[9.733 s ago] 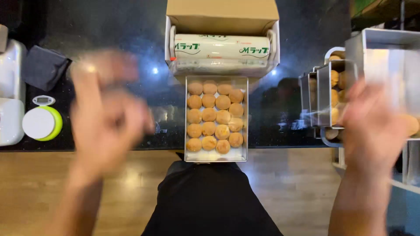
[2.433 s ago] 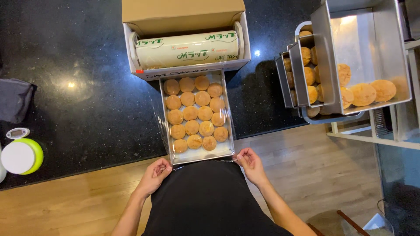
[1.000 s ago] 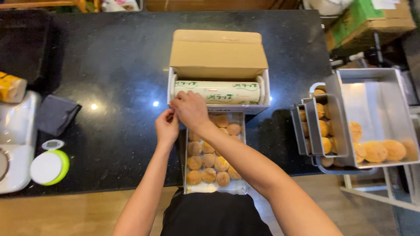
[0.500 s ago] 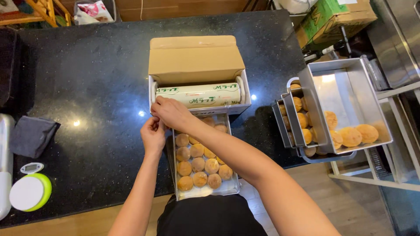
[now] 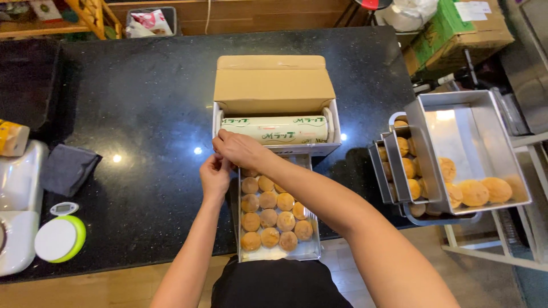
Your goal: Wrapping multiple metal trays filled with buns using plastic wrap from a cardboard dispenser.
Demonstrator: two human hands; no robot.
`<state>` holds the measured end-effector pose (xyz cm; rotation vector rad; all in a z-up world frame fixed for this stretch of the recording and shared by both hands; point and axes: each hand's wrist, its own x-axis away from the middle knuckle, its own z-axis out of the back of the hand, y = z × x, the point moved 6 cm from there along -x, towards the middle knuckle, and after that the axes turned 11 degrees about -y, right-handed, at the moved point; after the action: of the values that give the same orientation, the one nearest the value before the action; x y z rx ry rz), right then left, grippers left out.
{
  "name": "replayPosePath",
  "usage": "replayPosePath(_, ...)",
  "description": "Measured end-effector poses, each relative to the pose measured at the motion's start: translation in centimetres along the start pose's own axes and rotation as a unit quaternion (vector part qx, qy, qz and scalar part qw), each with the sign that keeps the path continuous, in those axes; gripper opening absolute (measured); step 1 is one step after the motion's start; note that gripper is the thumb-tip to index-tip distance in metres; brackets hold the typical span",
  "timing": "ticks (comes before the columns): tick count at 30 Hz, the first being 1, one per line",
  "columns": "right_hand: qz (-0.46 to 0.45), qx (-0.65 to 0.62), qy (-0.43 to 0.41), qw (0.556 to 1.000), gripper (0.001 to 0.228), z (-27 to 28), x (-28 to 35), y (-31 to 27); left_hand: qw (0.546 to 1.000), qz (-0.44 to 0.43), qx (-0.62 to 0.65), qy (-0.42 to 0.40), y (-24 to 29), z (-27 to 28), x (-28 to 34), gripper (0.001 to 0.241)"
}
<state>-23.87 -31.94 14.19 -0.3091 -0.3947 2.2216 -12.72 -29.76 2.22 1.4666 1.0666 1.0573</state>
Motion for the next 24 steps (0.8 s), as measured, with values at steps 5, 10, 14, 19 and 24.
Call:
replayPosePath(5, 0.012, 0.021, -0.02, 0.999, 0.018, 0.9, 3.9, 2.7, 0.999, 0.004, 0.03, -0.007, 0.2, -0.6, -0.2, 0.016)
replayPosePath(10, -0.057, 0.004, 0.0, 0.998, 0.015, 5.2, 12.0, 5.0, 0.997, 0.04, 0.063, -0.021, 1.1, -0.7, 0.1, 0.021)
replayPosePath(14, -0.229, -0.011, 0.091, 0.969, 0.014, 8.6, 20.3, 7.7, 0.997, 0.055, 0.01, -0.058, 1.3, -1.2, 0.4, 0.025)
replayPosePath(19, -0.526, -0.068, 0.268, 0.804, 0.052, 6.2, 26.8, 7.9, 0.993, 0.049, -0.031, -0.104, 2.2, -2.0, 0.7, 0.026)
replayPosePath(24, -0.464, 0.015, 0.202, 0.862, 0.05, 0.7, 23.1, 3.5, 0.991, 0.045, -0.057, -0.109, 1.7, -2.7, 0.7, 0.025)
